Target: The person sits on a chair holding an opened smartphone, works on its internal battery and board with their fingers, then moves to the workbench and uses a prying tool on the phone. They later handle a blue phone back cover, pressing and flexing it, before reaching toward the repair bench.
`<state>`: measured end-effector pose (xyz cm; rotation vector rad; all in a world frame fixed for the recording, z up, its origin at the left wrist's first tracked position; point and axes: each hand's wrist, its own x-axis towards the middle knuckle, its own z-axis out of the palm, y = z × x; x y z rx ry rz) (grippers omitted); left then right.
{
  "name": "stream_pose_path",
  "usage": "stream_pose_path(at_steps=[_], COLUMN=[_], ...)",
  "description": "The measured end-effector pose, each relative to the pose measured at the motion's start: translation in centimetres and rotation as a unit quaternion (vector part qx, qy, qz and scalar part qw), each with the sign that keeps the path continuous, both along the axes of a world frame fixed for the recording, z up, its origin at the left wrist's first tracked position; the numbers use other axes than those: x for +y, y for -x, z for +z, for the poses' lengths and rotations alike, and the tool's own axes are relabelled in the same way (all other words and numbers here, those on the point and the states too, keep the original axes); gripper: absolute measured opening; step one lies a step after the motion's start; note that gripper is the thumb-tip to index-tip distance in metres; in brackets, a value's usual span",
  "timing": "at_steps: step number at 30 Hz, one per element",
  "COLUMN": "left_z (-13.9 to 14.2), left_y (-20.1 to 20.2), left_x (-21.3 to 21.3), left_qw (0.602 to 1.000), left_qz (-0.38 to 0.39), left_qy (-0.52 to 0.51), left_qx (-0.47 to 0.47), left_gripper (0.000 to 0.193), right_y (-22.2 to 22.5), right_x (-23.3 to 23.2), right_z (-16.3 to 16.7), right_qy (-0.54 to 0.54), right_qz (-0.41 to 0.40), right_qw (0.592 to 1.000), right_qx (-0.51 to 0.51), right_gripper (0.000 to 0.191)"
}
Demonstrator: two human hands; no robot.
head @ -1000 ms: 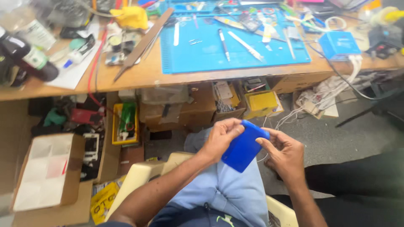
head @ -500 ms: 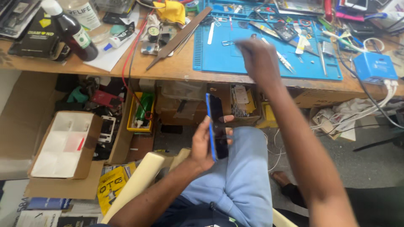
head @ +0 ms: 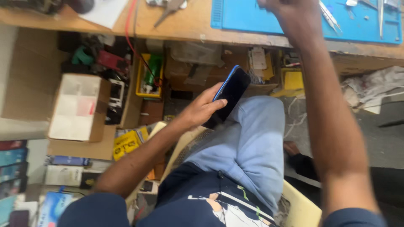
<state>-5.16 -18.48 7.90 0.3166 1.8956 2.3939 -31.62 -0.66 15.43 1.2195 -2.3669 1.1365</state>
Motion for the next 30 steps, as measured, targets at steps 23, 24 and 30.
stream_pose_path(at_steps=[23,24,30], left_z=[0.5,0.4,0.1], left_y=[3.3,3.4,3.9], left_x=[10.5,10.6,10.8], left_qw=[0.821,0.822,0.819], left_qz=[-0.105,-0.114,-0.119], left_qy=[0.486,0.489,0.481], left_qx=[0.281,0.27,0.289], left_gripper=[0.036,0.037,0.038], right_y=[-24.6,-24.6,-24.7], right_x=[18.1,18.2,18.8], right_z=[-9.6,-9.7,-11.2], right_qy=[0.359,0.364,0.32], right_qz=[-0.144,-0.142,-0.151], right_qw=[0.851,0.848,0.873], right_qx=[-0.355,-0.359,-0.336], right_gripper=[0.031,0.031,0.025])
